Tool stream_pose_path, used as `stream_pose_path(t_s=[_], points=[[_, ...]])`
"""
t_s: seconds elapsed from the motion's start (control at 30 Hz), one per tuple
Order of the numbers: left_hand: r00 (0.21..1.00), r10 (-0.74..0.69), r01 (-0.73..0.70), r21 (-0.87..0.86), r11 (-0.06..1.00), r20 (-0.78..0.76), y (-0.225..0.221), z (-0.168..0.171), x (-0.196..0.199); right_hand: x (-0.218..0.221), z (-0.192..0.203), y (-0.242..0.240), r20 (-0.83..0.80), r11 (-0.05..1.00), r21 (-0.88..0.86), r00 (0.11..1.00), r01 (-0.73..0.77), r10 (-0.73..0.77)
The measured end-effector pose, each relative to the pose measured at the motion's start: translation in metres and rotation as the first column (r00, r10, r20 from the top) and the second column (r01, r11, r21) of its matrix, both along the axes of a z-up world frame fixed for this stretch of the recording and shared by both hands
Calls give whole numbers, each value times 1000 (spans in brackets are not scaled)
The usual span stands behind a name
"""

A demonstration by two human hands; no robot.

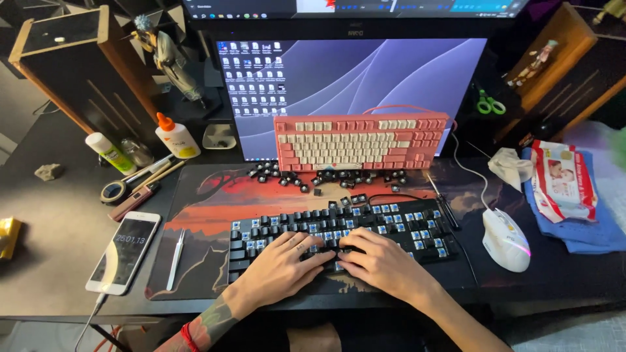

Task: Removing keycaps from a mechanical keyboard and performing typing tests on the exposed switches.

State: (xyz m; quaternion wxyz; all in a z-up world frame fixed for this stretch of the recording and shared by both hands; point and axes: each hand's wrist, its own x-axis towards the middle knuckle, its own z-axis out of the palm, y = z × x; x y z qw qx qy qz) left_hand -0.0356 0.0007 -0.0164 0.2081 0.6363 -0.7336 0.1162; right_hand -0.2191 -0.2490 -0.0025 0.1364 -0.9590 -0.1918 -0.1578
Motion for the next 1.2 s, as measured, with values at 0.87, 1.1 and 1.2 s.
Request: stream_pose_path(t_s=[0.87,1.1,1.2], points=[[992,13,-10,-21,1000,125,-1,-28,2,101,-4,-68,-350,841,88,807,534,-476],[993,13,-13,0,1000,119,-1,-42,3,148,14,-52,-634,774,-71,571,629,-521],[992,7,-6,-11,1000,127,-1,-36,3,158,-6,-57,-614,819,-18,640,574,-462]])
